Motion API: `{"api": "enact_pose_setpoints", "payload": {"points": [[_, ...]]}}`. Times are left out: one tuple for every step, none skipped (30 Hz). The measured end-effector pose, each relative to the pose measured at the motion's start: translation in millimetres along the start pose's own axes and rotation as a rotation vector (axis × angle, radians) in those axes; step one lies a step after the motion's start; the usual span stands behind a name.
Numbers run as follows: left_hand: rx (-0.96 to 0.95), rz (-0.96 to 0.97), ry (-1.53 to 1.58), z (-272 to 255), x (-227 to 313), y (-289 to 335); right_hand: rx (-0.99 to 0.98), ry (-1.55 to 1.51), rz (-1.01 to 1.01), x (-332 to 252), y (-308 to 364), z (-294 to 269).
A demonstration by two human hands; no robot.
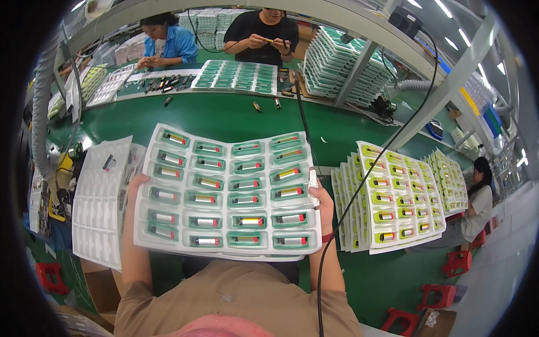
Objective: The person assembles small electronic components by hand, inserting batteries and wiring harnesses into plastic housings, then places the assembled units into plastic trays for sorting.
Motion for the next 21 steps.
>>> {"api": "enact_pose_setpoints", "payload": {"points": [[0.006,0.008,-0.004,-2,1,-4,0.006,0.006,0.003,-1,-1,0],[0.013,0.011,-0.008,-5,2,-7,0.004,0.004,0.021,0,-1,0],[0.019,0.010,-0.013,-6,3,-9,0.006,0.000,0.036,0,-1,-2],[0.016,-0.010,-0.023,-7,3,-16,0.018,0.036,0.050,-2,-3,-10],[0.016,-0.041,-0.034,-7,0,-17,0.012,0.044,0.062,-2,-3,-12],[0.015,-0.076,-0.045,-6,0,-17,0.045,0.021,0.071,-3,-7,-16],[0.067,-0.077,-0.137,12,0,-13,0.087,-0.004,0.078,-1,-7,-23],[0.060,-0.079,-0.121,15,-2,-9,0.086,-0.024,0.089,0,-6,-24],[0.051,-0.075,-0.109,13,-2,-10,0.077,-0.044,0.097,1,-11,-24],[0.049,-0.056,-0.116,14,-1,-12,0.091,-0.016,0.066,-1,-13,-21],[0.043,-0.034,-0.126,16,-1,-17,0.116,-0.030,0.045,-3,-16,-22],[0.005,-0.072,-0.101,8,-1,-23,0.057,-0.013,0.021,-5,-20,-18],[0.010,-0.102,-0.076,4,-2,-25,0.001,0.013,0.007,-6,-22,-16],[-0.004,-0.088,-0.090,3,-2,-26,0.002,0.008,0.017,-6,-24,-17],[-0.016,-0.073,-0.102,1,-3,-28,-0.008,0.032,-0.008,-6,-26,-16],[0.013,-0.063,-0.107,0,-6,-26,-0.003,0.035,-0.018,-5,-27,-22],[0.050,-0.070,-0.087,6,-11,-23,0.001,0.040,-0.026,-5,-28,-24],[0.024,-0.108,-0.076,5,-16,-26,0.029,0.040,-0.023,-6,-24,-25],[-0.002,-0.129,-0.065,2,-16,-28,0.030,0.049,-0.005,-5,-23,-28],[0.000,-0.123,-0.030,-6,-18,-30,0.042,0.009,0.037,-2,-22,-33],[0.007,-0.105,-0.021,-12,-19,-32,0.050,-0.030,0.077,1,-21,-39]]}}
Point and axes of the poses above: each hand's wrist, its own y-axis away from the middle knuckle, its own z-axis out of the palm, x = y × z, the point moved 6 cm from there along -y, towards the middle knuckle, and after that the axes turned 6 degrees about -x, right-handed, at the moved point
